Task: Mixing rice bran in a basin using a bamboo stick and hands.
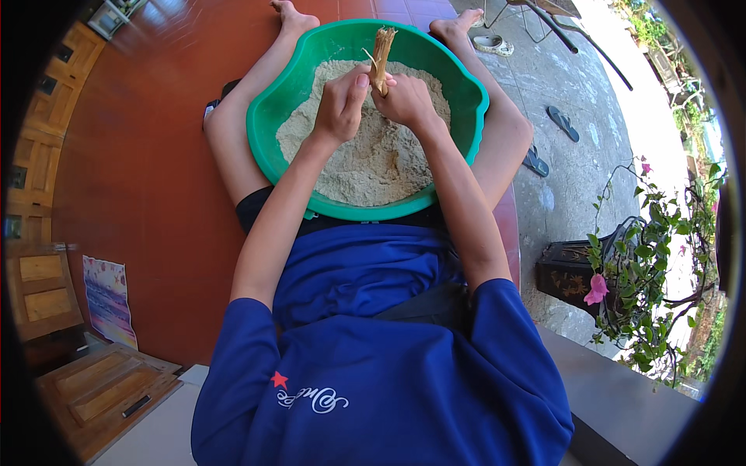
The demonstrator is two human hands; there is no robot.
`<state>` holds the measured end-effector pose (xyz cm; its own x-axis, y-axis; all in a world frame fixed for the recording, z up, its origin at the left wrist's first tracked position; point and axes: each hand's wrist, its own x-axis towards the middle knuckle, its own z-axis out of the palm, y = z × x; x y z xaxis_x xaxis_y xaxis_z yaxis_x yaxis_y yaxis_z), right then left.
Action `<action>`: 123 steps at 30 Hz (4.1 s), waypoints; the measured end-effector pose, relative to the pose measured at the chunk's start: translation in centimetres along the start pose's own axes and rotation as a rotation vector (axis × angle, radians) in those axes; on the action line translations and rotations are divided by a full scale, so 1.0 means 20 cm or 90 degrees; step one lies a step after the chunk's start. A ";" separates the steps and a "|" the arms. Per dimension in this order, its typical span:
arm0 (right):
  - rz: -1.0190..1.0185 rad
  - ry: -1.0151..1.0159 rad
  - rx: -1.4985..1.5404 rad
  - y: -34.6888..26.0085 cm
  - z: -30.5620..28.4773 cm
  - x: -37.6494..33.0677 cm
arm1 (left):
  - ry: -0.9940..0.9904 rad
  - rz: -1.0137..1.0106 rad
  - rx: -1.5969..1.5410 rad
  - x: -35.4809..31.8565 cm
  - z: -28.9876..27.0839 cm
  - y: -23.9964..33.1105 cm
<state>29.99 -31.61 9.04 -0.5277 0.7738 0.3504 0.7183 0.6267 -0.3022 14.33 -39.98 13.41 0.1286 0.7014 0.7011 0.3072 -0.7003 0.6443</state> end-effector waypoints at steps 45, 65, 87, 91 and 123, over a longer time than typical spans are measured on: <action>-0.171 -0.049 0.242 -0.01 0.32 0.06 | -0.010 -0.091 0.117 -0.01 0.04 -0.08; 0.059 -0.003 0.052 0.04 0.12 0.06 | -0.030 -0.056 0.096 0.00 0.04 -0.07; -0.114 -0.096 0.218 0.05 0.13 0.03 | -0.031 -0.157 0.059 -0.01 0.05 -0.11; 0.005 -0.252 0.343 -0.07 0.06 0.00 | 0.006 -0.171 0.067 -0.02 0.02 -0.12; -0.012 -0.419 0.647 -0.10 -0.01 -0.05 | 0.003 -0.136 -0.056 0.00 0.00 -0.12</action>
<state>29.18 -33.66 9.45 -0.8763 0.4772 -0.0664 0.1803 0.1969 -0.9637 13.61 -38.36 11.82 0.0642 0.8346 0.5471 0.2442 -0.5447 0.8023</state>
